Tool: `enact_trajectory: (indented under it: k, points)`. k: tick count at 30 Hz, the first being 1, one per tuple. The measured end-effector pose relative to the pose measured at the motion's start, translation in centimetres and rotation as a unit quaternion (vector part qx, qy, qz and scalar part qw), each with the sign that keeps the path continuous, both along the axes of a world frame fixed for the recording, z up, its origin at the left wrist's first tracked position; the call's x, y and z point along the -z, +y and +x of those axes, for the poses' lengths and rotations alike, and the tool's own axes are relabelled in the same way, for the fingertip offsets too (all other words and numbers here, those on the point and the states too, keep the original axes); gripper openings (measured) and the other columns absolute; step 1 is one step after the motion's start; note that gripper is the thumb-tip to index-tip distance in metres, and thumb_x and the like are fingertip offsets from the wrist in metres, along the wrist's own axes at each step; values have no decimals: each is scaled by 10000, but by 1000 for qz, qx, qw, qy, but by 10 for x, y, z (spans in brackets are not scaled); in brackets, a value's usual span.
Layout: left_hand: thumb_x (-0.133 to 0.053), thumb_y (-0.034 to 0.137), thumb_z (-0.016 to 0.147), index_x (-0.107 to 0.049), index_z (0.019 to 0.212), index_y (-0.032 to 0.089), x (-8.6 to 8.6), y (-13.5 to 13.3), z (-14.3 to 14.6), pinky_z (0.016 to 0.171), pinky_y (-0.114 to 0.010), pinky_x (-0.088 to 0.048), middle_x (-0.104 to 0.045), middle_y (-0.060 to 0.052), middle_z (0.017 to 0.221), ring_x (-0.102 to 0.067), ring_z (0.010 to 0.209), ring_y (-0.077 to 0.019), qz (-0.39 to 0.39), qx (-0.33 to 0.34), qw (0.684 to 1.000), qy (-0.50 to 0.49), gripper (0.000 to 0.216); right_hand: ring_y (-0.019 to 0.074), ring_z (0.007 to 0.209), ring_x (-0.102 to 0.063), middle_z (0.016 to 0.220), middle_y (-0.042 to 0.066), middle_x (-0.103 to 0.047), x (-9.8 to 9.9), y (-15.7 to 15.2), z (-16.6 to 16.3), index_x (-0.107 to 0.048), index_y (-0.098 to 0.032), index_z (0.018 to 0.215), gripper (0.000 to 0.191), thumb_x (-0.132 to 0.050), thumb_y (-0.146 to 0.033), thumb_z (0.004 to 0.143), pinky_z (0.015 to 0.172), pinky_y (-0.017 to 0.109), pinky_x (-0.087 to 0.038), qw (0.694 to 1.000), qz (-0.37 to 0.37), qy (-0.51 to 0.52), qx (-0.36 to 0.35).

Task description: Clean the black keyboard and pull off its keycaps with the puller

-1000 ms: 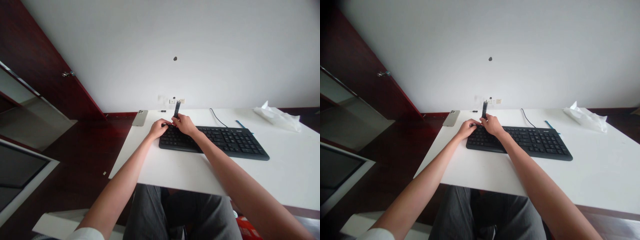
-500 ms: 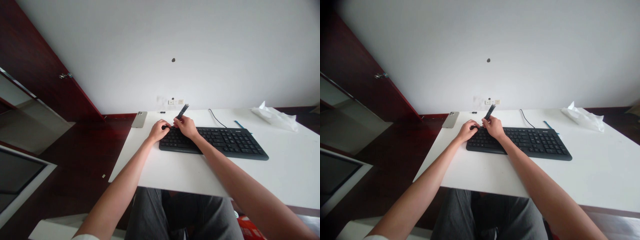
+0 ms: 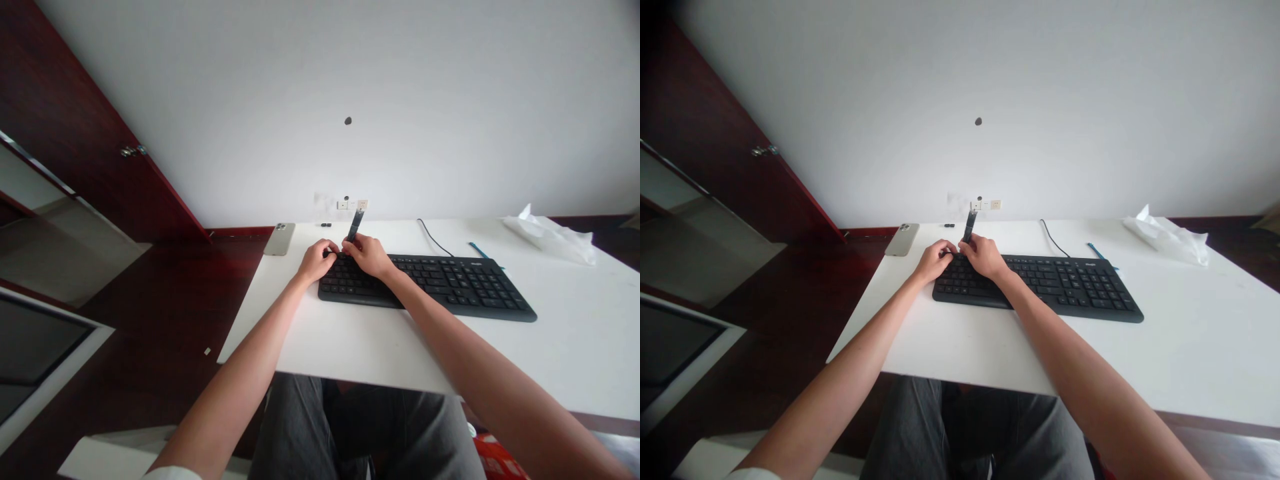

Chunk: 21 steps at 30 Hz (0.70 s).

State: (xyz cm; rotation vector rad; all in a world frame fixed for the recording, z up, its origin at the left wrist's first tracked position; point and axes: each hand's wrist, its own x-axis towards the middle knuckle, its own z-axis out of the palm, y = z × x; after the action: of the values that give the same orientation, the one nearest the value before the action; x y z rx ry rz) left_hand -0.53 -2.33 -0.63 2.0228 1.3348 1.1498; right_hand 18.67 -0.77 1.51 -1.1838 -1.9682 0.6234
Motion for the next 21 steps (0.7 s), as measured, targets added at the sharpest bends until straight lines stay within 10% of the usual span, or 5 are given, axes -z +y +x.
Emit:
enact_trajectory:
  k: [21]
  points:
    - [-721, 507, 877, -821, 980, 293, 2, 2, 4, 935, -355, -554, -807, -22, 1032, -745, 1009, -261, -64, -14, 998, 4, 257, 207, 744, -634, 872, 57, -725, -3, -18, -2, -679, -180, 995, 300, -512, -428, 1009, 748, 309, -473, 997, 70, 7, -36]
